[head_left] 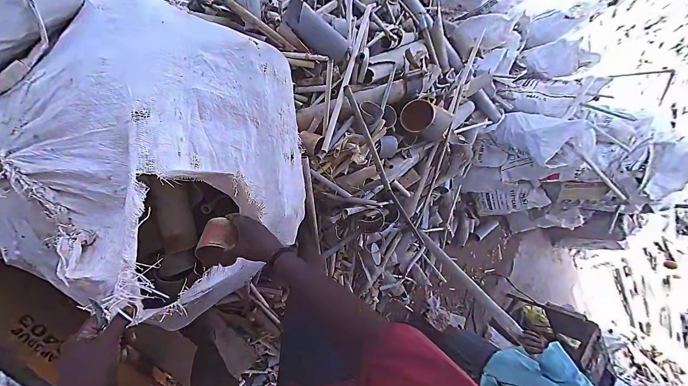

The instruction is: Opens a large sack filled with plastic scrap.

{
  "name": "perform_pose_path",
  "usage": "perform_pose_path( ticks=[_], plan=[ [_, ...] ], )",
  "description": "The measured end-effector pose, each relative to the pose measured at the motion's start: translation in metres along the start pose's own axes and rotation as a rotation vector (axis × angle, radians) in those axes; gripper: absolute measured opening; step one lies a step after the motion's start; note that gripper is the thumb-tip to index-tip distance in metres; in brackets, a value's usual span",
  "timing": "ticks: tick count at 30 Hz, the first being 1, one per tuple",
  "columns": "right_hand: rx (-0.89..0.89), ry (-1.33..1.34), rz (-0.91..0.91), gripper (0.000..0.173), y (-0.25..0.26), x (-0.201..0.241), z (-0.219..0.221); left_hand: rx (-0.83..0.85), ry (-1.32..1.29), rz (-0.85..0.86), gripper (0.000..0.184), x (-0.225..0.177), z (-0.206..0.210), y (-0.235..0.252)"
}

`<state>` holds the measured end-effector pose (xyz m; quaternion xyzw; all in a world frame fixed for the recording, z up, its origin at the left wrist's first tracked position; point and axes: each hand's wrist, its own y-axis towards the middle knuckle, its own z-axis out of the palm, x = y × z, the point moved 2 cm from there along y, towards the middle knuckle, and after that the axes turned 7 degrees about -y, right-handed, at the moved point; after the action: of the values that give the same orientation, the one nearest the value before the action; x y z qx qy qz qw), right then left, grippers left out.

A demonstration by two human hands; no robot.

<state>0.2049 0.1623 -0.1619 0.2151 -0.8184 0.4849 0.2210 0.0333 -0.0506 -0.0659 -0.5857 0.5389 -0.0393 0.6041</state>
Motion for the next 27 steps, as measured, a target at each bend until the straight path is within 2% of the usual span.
perform_pose_path(
  ticks=[3, 5, 7, 8, 9, 10, 11, 13, 15, 18, 20, 21, 23, 25, 27],
  plan=[
    [-0.251, 0.42, 0.123, 0.069, -0.063, -0.038, -0.085, 0.02, 0.008, 0.017, 0.012, 0.0, -0.004, -0.001],
    [-0.596, 0.656, 0.227, 0.061, -0.113, -0.082, -0.15, 0.029, -0.01, 0.063, 0.014, 0.001, -0.002, -0.002],
    [-0.952, 0.805, 0.334, 0.068, -0.147, -0.133, -0.202, -0.062, -0.001, 0.116, 0.014, -0.004, 0.0, -0.011],
    [-1.076, 0.814, 0.398, 0.068, -0.16, -0.148, -0.217, -0.089, 0.103, -0.01, 0.016, -0.023, -0.001, -0.022],
    [-1.173, 0.81, 0.455, 0.061, -0.166, -0.156, -0.224, 0.072, 0.183, -0.366, 0.024, -0.057, -0.007, -0.027],
    [-1.213, 0.793, 0.494, 0.055, -0.161, -0.16, -0.225, -0.097, 0.072, -0.047, 0.018, -0.021, -0.004, -0.016],
    [-1.207, 0.753, 0.511, 0.05, -0.15, -0.159, -0.217, -0.092, -0.041, 0.071, 0.015, 0.004, -0.01, 0.0],
    [-1.097, 0.57, 0.471, 0.036, -0.114, -0.141, -0.183, -0.029, -0.083, 0.037, 0.014, 0.022, -0.02, 0.019],
    [-0.829, 0.412, 0.333, 0.024, -0.066, -0.098, -0.121, -0.026, -0.041, 0.003, 0.015, 0.03, -0.024, 0.029],
    [-0.254, 0.138, 0.172, 0.026, 0.004, -0.03, -0.005, -0.016, -0.026, 0.016, 0.017, 0.035, -0.025, 0.035],
    [-0.067, -0.198, 0.101, 0.03, 0.04, -0.003, 0.065, -0.011, -0.017, 0.017, 0.017, 0.036, -0.025, 0.034],
    [-0.056, -0.363, 0.063, 0.033, 0.056, 0.005, 0.094, -0.013, -0.01, 0.014, 0.017, 0.035, -0.025, 0.033],
    [0.044, -0.526, 0.086, 0.044, 0.071, 0.035, 0.116, -0.003, 0.013, 0.002, 0.017, 0.034, -0.023, 0.031],
    [0.205, -0.546, 0.174, 0.059, 0.07, 0.078, 0.11, 0.018, 0.028, 0.015, 0.016, 0.034, -0.021, 0.028],
    [0.192, -0.553, 0.178, 0.068, 0.074, 0.094, 0.116, 0.027, 0.042, 0.032, 0.015, 0.036, -0.022, 0.028]
  ],
)
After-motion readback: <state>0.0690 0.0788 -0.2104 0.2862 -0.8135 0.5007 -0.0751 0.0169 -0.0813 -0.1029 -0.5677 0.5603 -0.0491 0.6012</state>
